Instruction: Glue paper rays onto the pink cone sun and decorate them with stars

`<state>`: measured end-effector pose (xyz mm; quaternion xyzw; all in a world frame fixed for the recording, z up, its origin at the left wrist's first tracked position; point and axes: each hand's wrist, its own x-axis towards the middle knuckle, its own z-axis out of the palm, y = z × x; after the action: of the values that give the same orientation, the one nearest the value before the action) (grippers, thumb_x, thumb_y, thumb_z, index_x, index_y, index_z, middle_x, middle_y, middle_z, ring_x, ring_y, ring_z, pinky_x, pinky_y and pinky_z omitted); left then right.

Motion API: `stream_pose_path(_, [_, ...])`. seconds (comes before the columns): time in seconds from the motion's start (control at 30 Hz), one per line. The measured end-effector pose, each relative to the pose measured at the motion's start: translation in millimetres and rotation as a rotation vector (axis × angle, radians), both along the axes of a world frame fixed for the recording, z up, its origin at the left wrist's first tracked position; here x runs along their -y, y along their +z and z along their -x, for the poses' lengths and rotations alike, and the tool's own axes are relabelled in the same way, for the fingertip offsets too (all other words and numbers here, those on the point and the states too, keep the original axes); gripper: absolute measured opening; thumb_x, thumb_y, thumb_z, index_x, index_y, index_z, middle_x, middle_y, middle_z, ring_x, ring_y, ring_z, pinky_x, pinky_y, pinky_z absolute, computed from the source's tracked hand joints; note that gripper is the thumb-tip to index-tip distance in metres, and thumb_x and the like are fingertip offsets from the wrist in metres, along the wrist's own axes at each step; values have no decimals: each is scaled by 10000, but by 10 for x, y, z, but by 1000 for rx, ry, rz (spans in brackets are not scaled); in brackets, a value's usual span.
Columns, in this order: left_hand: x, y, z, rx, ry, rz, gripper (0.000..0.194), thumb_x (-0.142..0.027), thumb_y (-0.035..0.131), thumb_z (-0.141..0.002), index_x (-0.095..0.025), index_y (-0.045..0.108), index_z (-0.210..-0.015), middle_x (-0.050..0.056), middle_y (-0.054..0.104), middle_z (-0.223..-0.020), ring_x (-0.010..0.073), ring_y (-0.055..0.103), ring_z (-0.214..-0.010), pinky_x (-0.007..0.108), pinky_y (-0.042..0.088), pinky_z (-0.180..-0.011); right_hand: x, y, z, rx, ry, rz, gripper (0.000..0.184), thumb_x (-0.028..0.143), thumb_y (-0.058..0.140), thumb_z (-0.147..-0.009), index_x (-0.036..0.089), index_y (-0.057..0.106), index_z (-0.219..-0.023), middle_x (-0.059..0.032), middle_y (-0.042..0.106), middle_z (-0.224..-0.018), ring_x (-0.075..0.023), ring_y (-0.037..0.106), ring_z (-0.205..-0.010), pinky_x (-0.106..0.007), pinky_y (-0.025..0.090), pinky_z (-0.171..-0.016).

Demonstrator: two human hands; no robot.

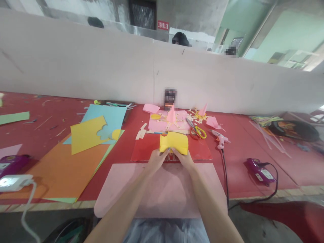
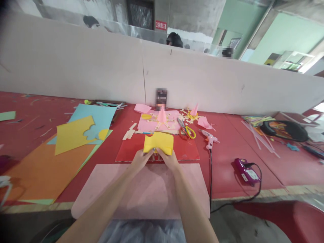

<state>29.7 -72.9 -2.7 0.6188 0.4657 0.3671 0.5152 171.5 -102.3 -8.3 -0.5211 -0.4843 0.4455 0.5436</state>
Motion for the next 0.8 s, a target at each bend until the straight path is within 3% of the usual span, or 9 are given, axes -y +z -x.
stream_pose_path(0.27, [27, 5, -2, -9, -64, -7, 441, -554, 436, -787, -175, 579, -612, 11, 584, -513, 159, 566, -517, 257, 426, -563, -38, -69, -7, -3, 71, -17, 351, 518, 580, -750, 189, 552, -629, 21, 517, -511, -112, 464, -467, -251, 398, -476])
stream_pose_path(0.4, [19, -5, -10, 0, -45, -14, 439, -548, 437, -798, -185, 559, -584, -3, 565, -483, 144, 542, -489, 251, 411, -571, -31, -61, 1, 27, 34, 21, 419, 581, 539, -749, 197, 534, -583, 22, 509, -482, -110, 445, -437, -251, 379, -459])
stream_pose_path(0.53, [2, -47, -28, 35, 8, 7, 451, -571, 417, -801, -187, 546, -602, -13, 544, -465, 142, 532, -461, 256, 408, -553, -20, -26, -2, 81, -12, 81, 590, 660, 359, -802, 207, 472, -441, 1, 472, -393, -112, 419, -383, -258, 337, -431])
stream_pose_path(0.8, [-7, -56, -52, 113, 22, 56, 460, -606, 471, -756, -184, 538, -587, -23, 523, -445, 130, 510, -433, 248, 411, -521, -24, -67, -6, 81, -53, 89, 654, 710, 271, -797, 232, 413, -373, 13, 374, -296, -106, 362, -317, -256, 283, -389])
